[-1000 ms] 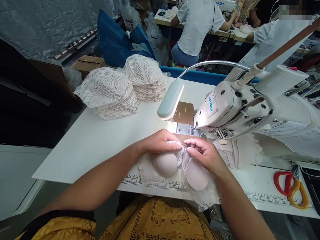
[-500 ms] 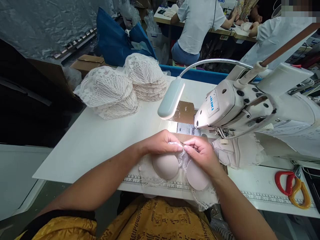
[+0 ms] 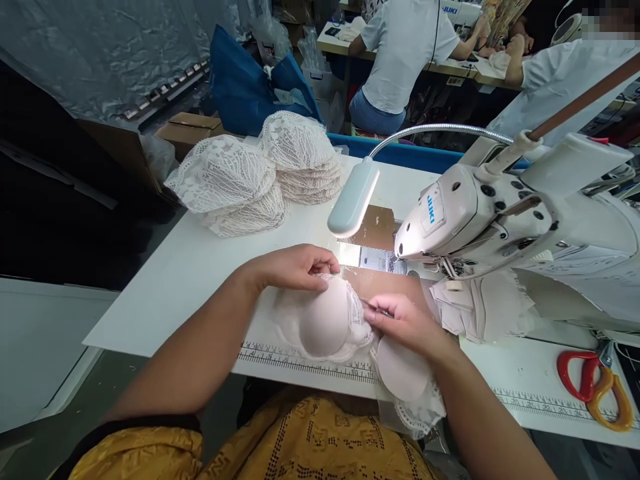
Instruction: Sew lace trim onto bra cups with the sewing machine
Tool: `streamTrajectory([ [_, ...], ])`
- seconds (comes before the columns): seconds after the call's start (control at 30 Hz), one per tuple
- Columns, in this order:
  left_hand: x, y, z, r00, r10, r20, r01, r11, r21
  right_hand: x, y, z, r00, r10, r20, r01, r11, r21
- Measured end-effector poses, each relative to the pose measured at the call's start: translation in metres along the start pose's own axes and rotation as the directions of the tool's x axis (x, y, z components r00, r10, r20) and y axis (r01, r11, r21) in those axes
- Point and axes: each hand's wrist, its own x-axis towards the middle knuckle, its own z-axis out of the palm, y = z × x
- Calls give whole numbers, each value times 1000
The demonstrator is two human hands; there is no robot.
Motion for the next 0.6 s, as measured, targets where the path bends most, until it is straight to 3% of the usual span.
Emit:
streamTrajectory([
  [0.13,4,2,10,992,110,-57,-112,994,-22,7,0,8,970,14,-243,11,995,102],
  [0.27,10,7,23,980,185,-77,-191,979,-76,9,-4,14,972,27,-234,-6,996,89],
  [0.43,18,8,36,984,144,-101,-159,975,-157,5,-10,16,960,18,-279,10,995,98],
  [0.6,24,6,44,998,55,-3,-54,948,-314,3,-6,14,926,-64,-372,119,985,127],
])
